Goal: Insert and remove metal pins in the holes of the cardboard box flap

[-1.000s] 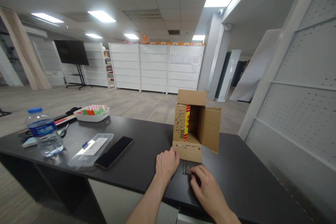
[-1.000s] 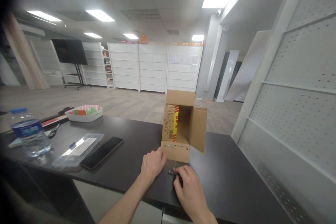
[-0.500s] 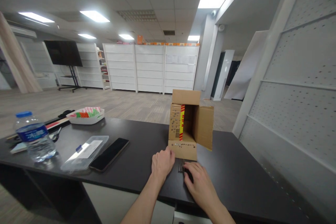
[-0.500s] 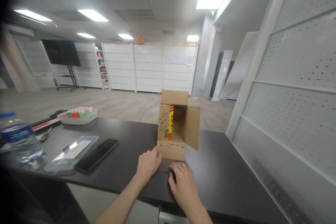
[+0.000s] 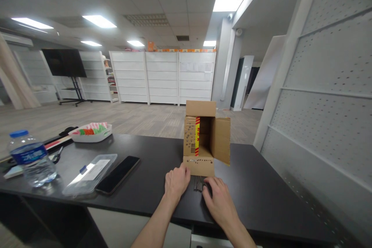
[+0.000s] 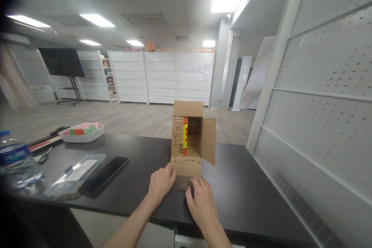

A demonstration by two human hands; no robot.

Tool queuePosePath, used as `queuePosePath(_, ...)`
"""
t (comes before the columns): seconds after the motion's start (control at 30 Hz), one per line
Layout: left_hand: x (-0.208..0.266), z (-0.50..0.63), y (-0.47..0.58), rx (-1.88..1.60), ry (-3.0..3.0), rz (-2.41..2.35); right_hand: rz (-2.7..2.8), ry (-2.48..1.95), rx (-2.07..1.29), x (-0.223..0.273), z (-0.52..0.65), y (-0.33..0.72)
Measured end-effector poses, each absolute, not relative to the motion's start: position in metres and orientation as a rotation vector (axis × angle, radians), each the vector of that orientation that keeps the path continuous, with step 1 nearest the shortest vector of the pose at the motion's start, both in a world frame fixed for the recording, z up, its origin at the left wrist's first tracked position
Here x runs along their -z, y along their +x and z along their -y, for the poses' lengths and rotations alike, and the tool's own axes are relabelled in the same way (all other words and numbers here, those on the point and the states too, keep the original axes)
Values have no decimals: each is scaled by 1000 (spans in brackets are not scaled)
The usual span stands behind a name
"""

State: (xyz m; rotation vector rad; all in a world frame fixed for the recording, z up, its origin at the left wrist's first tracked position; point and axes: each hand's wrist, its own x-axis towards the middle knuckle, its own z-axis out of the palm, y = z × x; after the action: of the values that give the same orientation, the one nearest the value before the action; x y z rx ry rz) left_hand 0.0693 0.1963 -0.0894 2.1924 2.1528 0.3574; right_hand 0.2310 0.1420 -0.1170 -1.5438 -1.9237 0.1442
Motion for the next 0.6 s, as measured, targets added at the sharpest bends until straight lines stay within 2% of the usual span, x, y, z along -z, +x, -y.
queuePosePath(0.33,87,-194,67,-419,2215,-2097,1780,-1671,-186,123,-166,255)
queuePosePath(0.6,96,-195,63,-593,2265,-1972,1829,-1907,58,120,-169,253)
